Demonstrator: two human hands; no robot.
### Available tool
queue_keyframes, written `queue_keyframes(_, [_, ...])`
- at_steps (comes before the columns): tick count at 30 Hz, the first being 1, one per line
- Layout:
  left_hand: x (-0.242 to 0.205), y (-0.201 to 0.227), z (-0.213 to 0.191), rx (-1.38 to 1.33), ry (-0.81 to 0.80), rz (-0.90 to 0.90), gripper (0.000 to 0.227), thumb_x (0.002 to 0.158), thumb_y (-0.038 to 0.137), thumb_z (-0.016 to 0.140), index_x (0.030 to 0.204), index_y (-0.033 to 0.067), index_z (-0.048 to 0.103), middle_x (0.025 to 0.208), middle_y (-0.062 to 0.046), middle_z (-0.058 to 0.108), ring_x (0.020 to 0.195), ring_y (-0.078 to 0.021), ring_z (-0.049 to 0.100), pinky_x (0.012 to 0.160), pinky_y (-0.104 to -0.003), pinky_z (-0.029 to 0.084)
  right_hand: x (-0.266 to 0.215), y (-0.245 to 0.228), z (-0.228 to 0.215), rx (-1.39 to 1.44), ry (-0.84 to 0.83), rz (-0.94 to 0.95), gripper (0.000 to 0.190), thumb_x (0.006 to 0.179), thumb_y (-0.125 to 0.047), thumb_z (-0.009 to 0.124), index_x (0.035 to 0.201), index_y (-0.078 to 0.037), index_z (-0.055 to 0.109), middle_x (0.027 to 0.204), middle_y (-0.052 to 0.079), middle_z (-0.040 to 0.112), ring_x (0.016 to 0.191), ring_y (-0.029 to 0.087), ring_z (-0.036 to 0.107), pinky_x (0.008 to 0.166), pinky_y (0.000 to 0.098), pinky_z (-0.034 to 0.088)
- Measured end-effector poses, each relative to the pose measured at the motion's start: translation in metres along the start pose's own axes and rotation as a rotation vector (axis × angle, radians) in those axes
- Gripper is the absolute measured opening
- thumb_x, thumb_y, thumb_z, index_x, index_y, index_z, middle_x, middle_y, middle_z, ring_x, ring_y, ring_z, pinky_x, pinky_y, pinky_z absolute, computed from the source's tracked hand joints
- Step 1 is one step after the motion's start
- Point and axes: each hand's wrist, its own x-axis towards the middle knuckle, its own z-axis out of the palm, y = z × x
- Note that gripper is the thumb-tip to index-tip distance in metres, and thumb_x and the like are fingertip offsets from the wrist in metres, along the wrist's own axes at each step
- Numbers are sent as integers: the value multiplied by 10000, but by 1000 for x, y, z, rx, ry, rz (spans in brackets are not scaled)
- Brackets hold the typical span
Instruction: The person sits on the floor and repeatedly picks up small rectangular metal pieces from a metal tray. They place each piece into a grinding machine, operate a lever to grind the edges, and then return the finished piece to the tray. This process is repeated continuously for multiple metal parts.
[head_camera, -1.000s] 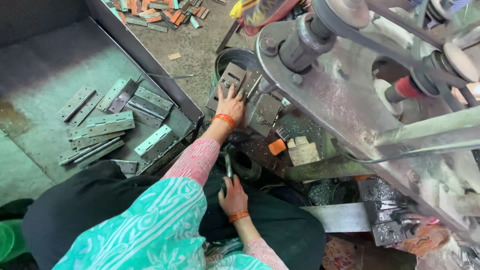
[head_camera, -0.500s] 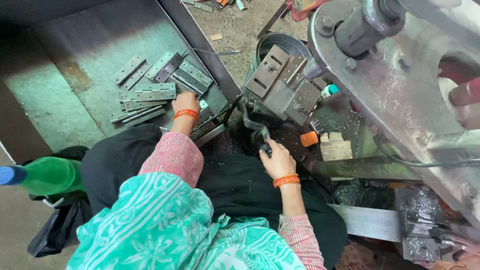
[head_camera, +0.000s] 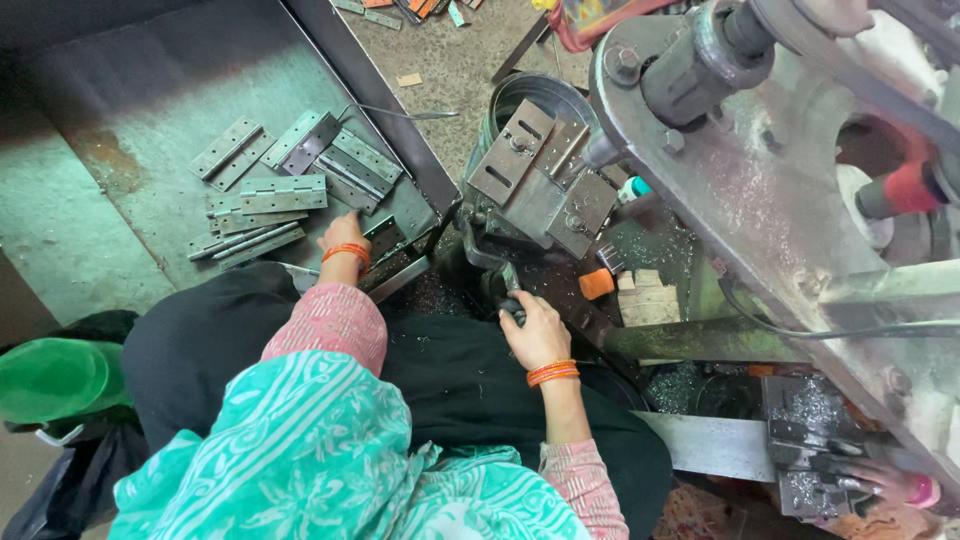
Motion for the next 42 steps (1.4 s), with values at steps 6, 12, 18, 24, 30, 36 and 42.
queue_keyframes(6, [4,17,-32,-138,0,66,697,711,115,816,1375,264,663,1256,-187,680,1145,-367,651,963,-446,535,-1,4,4,27,19,-6,372,839,-357,702,1173,-193,716,1166,77,727,1056,349,692,865,466,561])
queue_keyframes(12, [-33,80,-112,-718,35,113,472,802,121,749,1274,129,748,1053,-121,800,917,-220,766,832,-353,586,-3,5,9,31,50,-36,365,837,-348,704,1160,-180,716,1139,84,727,1037,351,692,848,473,562])
queue_keyframes(18, [-118,195,-80,-670,247,610,486,860,190,796,1313,74,661,1218,-150,677,1131,-305,660,1002,-397,533,-2,4,11,8,16,-12,409,844,-336,700,1215,-164,680,1178,123,697,1007,385,688,848,493,560])
queue_keyframes(24, [-183,238,-56,307,69,953,680,896,489,663,1470,154,518,1427,-130,529,1445,-361,354,1197,-689,0,-4,9,16,-18,3,-17,426,821,-304,706,1218,-153,677,1182,150,690,1024,403,677,846,518,556])
queue_keyframes(30, [-154,219,-49,483,248,1019,601,891,282,673,1473,235,534,1405,-40,593,1513,-310,346,1197,-758,-19,-4,3,12,-68,-47,-22,488,851,-351,699,1296,-160,638,1218,162,655,1027,407,675,846,519,559])
queue_keyframes(36, [-116,249,-43,531,37,1057,775,747,209,712,1490,244,493,1422,-45,562,1475,-295,334,1162,-726,1,1,7,17,-102,-102,4,548,857,-368,696,1358,-174,590,1205,175,652,1038,412,673,855,523,557])
queue_keyframes(42, [-109,252,-40,497,-3,1033,718,797,190,663,1492,260,497,1411,-30,569,1513,-288,306,1205,-701,35,-32,40,101,-12,105,-69,557,810,-275,728,1335,-169,576,1347,249,548,1014,453,656,807,531,561])
